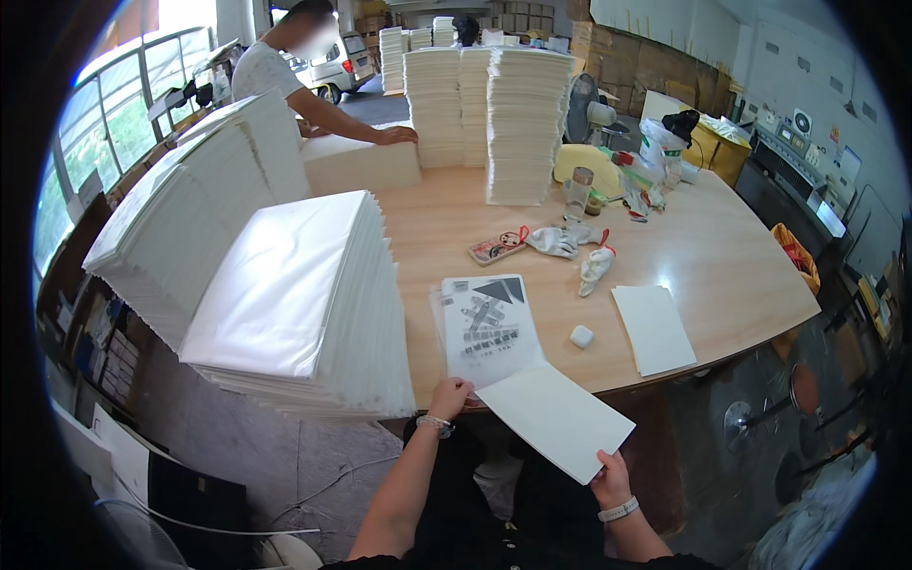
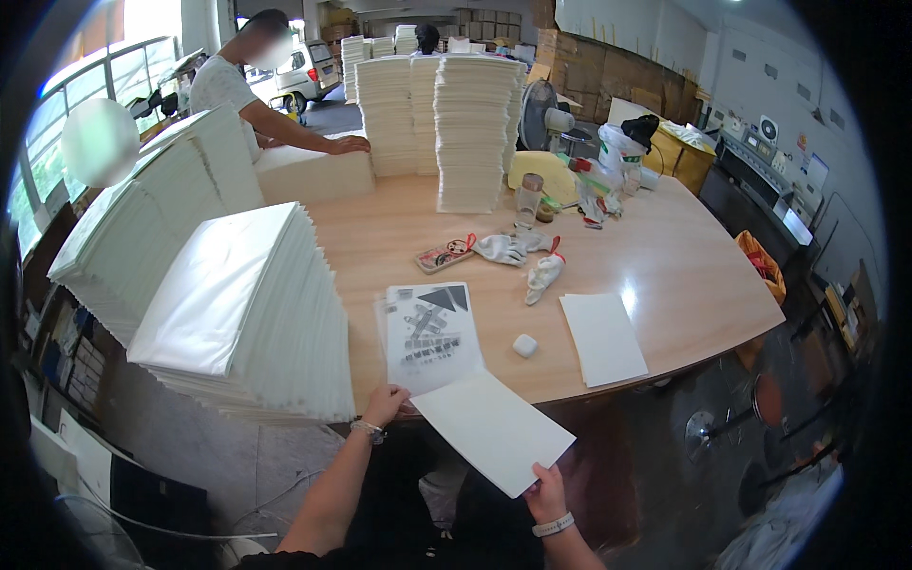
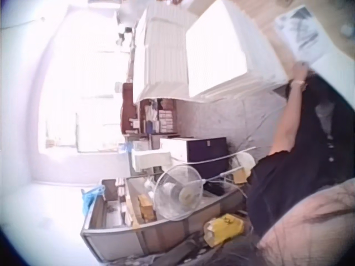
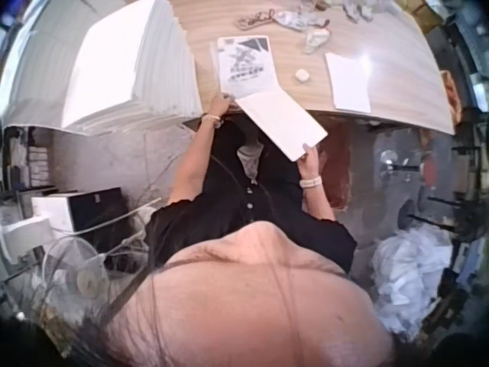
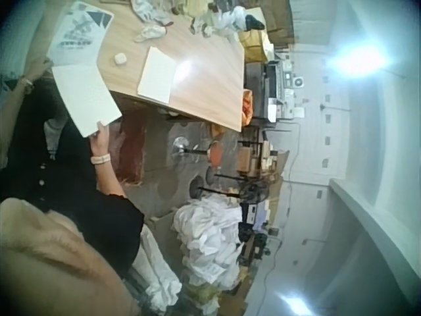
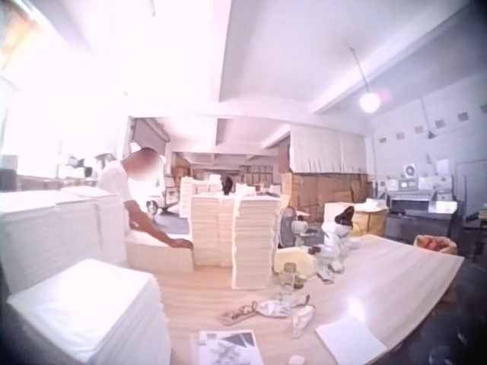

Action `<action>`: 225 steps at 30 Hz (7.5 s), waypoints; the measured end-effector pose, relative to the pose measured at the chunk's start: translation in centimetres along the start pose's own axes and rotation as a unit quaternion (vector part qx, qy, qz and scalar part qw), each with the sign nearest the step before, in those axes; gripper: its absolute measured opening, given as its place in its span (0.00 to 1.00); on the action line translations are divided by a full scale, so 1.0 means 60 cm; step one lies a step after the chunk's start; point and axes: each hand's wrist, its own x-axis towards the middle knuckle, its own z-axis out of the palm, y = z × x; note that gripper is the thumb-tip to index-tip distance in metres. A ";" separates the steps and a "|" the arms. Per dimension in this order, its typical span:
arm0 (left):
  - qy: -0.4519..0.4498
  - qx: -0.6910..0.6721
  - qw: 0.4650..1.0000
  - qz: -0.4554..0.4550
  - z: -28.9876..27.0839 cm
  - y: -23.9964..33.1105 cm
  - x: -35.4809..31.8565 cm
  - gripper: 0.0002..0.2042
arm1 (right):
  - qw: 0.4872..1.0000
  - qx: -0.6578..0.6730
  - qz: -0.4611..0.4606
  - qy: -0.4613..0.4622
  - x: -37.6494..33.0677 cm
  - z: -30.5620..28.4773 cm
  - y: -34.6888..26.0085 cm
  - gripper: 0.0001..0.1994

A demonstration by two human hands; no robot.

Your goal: The person repeatedly picks up a single white paper sheet from a large stack on the left and places it onto a smaller stack on the right. The person continues this repetitive stacking action throughout the clip, gradually building the smaller stack.

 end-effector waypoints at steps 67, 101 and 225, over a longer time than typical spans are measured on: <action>-0.141 -0.290 0.934 -0.154 0.049 0.025 -0.135 0.17 | 0.989 -0.077 0.121 -0.025 0.098 0.081 0.089 0.12; -0.070 -0.188 0.971 0.128 0.192 -0.107 -0.114 0.13 | 0.993 -0.098 0.058 -0.036 0.011 0.070 0.127 0.08; 0.020 0.102 0.960 0.260 -0.014 0.118 -0.213 0.06 | 0.971 0.106 -0.086 0.196 0.308 -0.162 -0.166 0.11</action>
